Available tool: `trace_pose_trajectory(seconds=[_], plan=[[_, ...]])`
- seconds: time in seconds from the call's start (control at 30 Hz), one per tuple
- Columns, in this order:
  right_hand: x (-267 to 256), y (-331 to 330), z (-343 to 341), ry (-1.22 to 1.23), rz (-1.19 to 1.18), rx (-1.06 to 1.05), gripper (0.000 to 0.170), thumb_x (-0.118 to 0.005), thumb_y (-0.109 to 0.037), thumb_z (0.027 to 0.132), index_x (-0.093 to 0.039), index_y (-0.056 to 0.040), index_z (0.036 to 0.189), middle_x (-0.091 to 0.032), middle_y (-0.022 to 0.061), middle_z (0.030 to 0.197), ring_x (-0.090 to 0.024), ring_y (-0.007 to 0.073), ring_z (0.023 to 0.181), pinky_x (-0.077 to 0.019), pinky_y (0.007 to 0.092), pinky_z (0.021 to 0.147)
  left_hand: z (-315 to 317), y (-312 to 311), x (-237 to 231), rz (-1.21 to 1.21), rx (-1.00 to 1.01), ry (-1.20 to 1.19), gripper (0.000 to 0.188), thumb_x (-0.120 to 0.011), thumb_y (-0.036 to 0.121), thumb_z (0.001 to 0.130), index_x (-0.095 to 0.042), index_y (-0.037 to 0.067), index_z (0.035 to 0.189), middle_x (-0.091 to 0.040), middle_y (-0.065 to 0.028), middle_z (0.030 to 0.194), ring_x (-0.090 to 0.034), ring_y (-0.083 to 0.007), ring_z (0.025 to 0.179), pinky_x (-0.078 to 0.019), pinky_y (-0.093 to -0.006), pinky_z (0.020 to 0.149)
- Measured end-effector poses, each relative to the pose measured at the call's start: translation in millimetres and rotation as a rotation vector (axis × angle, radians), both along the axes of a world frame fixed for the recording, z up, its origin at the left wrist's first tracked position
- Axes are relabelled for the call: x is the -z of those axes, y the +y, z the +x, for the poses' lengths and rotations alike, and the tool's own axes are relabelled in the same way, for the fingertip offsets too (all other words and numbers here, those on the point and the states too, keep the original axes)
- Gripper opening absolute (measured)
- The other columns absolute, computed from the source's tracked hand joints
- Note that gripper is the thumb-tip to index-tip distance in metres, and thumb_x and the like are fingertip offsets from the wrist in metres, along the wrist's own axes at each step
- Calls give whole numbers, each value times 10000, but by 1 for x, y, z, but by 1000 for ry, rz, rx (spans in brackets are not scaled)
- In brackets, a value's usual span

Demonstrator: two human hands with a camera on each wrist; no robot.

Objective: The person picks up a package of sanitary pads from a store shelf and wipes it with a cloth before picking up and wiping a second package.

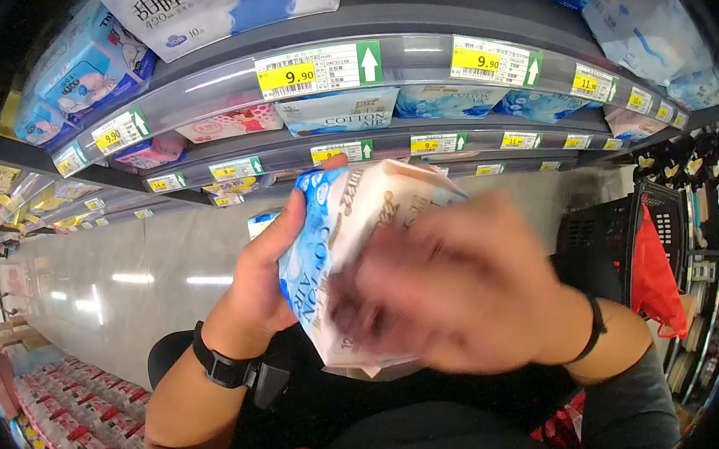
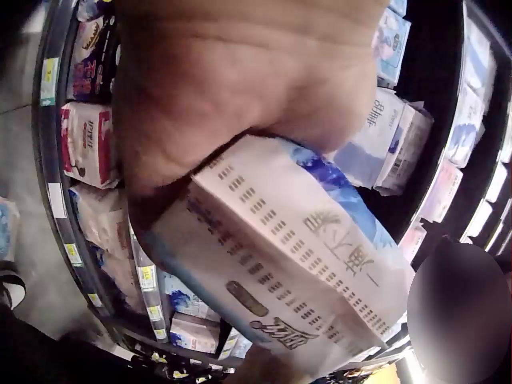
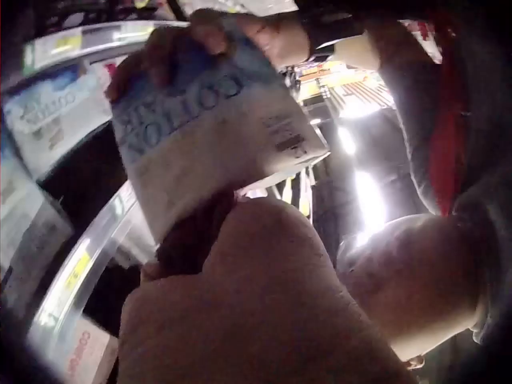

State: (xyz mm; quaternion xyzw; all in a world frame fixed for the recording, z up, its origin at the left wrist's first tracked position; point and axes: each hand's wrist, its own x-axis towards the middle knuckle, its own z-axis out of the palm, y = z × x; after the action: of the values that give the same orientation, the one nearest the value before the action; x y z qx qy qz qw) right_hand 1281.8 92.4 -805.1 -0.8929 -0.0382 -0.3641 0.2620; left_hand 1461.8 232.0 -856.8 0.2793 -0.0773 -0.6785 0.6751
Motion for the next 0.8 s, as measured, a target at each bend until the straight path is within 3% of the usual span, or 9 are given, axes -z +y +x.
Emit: trace_pose_trajectory(seconds=[0.07,0.17,0.33,0.4,0.53,0.63,0.8], plan=[[2,18,-9,24,17,-143,465,-841,-213,771,-780,-111,1220,-659,107,1111,-682,218,867,-556,345,747,1,1,3,5,-8,8,674,-464,459,1136,-294,106,1685,-456,-174,1652,-489,-334,1498,-402,-482,1244],[-11,5,-12,109,-43,-131,515,-897,-228,759,-750,-96,1234,-658,122,1108,-684,230,907,-558,321,745,2,1,4,23,0,-3,675,-461,461,1137,-297,98,1681,-467,-173,1644,-514,-323,1479,-416,-472,1235],[-11,-14,-4,39,-77,175,658,-998,-140,698,-703,-68,1282,-636,156,1204,-673,256,1013,-577,344,844,5,3,1,48,69,49,676,-461,491,1131,-386,36,1626,-554,-185,1570,-574,-312,1424,-444,-455,1215],[-3,-10,-3,30,-46,117,646,-995,-169,709,-713,-76,1282,-640,137,1183,-663,257,1003,-563,345,829,2,2,-2,79,31,53,670,-458,493,1131,-397,36,1618,-556,-186,1567,-578,-313,1419,-447,-465,1211],[6,7,-9,24,-18,-22,605,-965,-304,709,-768,-102,1244,-652,103,1140,-641,239,920,-482,351,738,3,0,1,137,-45,101,636,-444,472,1140,-392,53,1616,-546,-184,1573,-567,-321,1429,-448,-483,1210],[1,15,-9,15,-21,-120,487,-858,-222,785,-782,-104,1251,-654,96,1109,-641,225,870,-469,341,723,5,0,2,110,-47,68,627,-426,470,1145,-386,61,1619,-552,-181,1566,-569,-330,1426,-461,-490,1200],[1,21,-7,-20,15,-136,442,-759,-144,809,-795,-95,1247,-651,105,1101,-640,217,822,-460,330,705,8,1,4,97,-8,91,653,-436,477,1140,-379,39,1621,-559,-187,1560,-594,-331,1402,-477,-482,1188]])
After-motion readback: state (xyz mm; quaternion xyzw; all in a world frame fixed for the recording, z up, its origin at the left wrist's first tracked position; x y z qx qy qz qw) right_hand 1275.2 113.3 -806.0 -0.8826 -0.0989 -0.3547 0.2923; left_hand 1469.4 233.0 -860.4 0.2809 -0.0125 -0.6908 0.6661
